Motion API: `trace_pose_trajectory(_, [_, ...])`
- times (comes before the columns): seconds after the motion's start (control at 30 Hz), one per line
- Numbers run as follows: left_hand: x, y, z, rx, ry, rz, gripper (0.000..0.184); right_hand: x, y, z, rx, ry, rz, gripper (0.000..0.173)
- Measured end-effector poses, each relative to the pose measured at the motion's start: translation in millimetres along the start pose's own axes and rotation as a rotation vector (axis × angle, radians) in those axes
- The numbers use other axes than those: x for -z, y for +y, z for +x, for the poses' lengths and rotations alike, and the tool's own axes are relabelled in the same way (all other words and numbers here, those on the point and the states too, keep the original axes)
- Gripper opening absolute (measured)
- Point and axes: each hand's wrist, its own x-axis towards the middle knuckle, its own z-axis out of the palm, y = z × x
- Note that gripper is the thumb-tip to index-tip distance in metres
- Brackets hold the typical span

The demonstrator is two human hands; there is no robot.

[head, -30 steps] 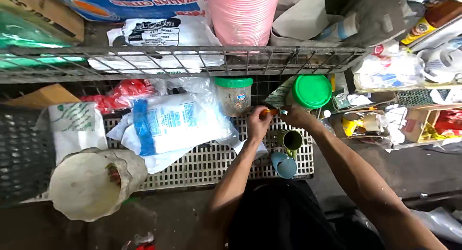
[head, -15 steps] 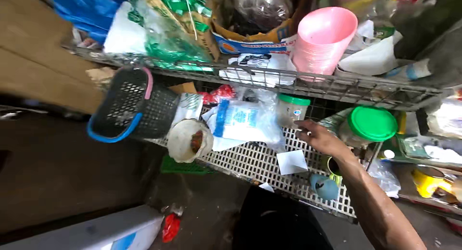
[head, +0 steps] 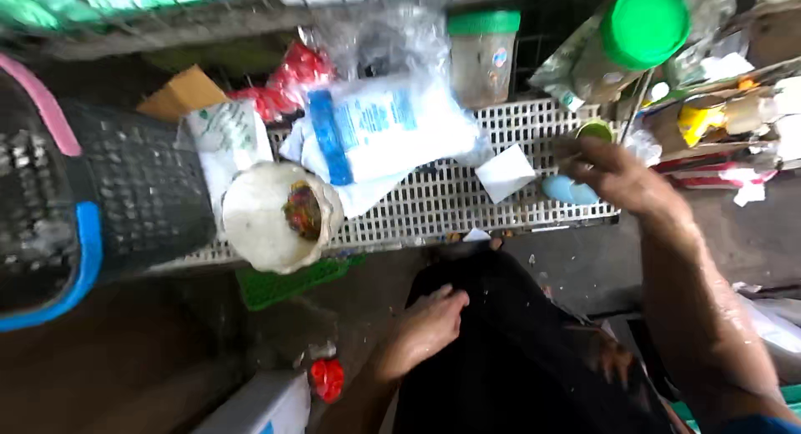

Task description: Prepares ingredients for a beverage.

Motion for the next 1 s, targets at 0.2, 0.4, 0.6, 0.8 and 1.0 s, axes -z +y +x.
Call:
trace_pose_trajectory(0.2, [15,-33,-21,0.082,-0.206,0.19,0.039,-30,-30,36,-0.045,0.093,0.082,0.041])
trace_pose_trajectory(0.4, [27,-25,-45,0.329,-0.095,0.21,0.047,-25,-42,145,-0.005,0.353,-0.216,0.066])
trace_pose_trajectory(0.6, [17,-33,-70,0.282,0.23,0.047,0.058,-32,-41,231,0.104,0.504,-0.508,0.086])
trace_pose_trajectory(0.8, [38,-26,-63,0.023,0.485,-0.137,0.029,-40,-14,245,0.25,0.495,-0.563,0.073])
trace_pose_trajectory(1.0, [130,-17,46,-0.267,0.839,-0.669,0.043,-56,1,165,0.37,0.448,-0.631,0.069])
